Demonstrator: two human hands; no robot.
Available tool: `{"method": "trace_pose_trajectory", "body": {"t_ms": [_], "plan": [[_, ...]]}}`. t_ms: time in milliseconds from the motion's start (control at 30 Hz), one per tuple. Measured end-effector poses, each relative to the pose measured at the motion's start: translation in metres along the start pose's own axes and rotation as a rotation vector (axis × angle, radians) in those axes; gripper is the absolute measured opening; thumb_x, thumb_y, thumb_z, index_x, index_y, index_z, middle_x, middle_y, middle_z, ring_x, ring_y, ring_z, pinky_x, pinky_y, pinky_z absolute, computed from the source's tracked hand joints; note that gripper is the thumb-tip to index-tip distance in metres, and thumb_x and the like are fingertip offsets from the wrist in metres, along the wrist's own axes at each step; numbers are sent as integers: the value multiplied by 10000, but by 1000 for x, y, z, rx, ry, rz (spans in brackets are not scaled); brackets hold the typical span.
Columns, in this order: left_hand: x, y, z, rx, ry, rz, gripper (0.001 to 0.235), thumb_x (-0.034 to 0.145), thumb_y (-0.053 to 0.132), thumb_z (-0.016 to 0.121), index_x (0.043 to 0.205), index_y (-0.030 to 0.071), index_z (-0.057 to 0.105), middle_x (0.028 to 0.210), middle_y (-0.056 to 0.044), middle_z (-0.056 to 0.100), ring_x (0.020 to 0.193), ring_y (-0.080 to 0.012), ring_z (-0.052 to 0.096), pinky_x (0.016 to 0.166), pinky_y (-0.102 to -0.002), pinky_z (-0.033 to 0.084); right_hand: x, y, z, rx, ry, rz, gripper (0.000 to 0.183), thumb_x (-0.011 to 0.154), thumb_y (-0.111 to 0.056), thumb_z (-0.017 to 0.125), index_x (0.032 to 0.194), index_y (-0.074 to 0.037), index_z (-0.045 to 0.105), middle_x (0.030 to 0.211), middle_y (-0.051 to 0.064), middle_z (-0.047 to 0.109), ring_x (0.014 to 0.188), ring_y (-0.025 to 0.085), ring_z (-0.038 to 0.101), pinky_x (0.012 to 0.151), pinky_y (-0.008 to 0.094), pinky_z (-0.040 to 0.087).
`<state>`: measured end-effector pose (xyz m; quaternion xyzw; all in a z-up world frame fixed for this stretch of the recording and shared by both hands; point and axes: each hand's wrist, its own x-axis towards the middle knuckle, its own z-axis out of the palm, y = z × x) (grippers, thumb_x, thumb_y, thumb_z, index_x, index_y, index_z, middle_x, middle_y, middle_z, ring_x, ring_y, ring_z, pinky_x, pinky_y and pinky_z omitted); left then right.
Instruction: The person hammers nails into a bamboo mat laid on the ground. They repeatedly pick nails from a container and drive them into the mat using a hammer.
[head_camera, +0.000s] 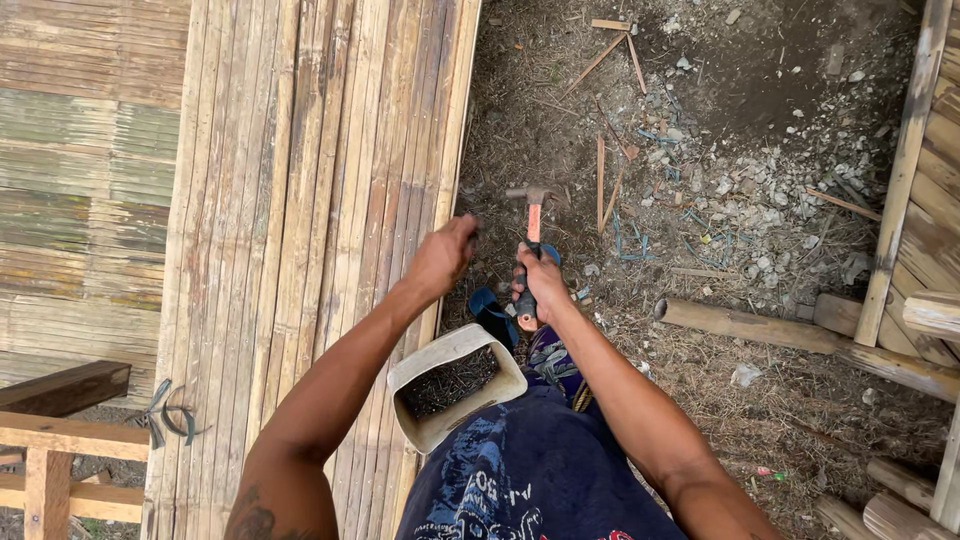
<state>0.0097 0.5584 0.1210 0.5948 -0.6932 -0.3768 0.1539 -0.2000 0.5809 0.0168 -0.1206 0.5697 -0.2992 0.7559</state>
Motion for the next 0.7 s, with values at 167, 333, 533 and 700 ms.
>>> {"method": "trace_pose_trajectory", "body": {"t_ms": [167,333,533,700], "plan": [[87,-25,-21,193,134,-166,239,1022,158,600,1243,93,663,1077,-179,737,929,-342,728,817,-464,601,-10,-3,12,-12,-37,-68,291,1051,-400,538,1031,-116,475,696,-5,456,493,130,462,425,328,430],[129,-51,-1,692,142,51,185,874,237,646,993,146,754,1514,-114,478,1426,-314,429,1107,-473,430,-7,-2,15,-19,7,-72,338,1071,-436,456,1042,-101,485,685,13,459,474,142,459,415,332,426],[150,-88,28,730,-11,-56,298,1057,177,455,1085,65,730,1704,-104,230,1548,-322,260,1205,-456,341,-4,4,30,74,20,-181,271,1094,-359,398,1052,-104,481,703,12,467,490,146,472,447,346,450],[156,-90,28,753,-116,-146,315,1042,166,449,1013,62,745,1718,-90,174,1564,-311,215,1225,-451,311,8,-5,46,129,10,-82,226,1089,-318,421,1026,-105,465,679,18,433,475,163,443,437,364,423]]}}
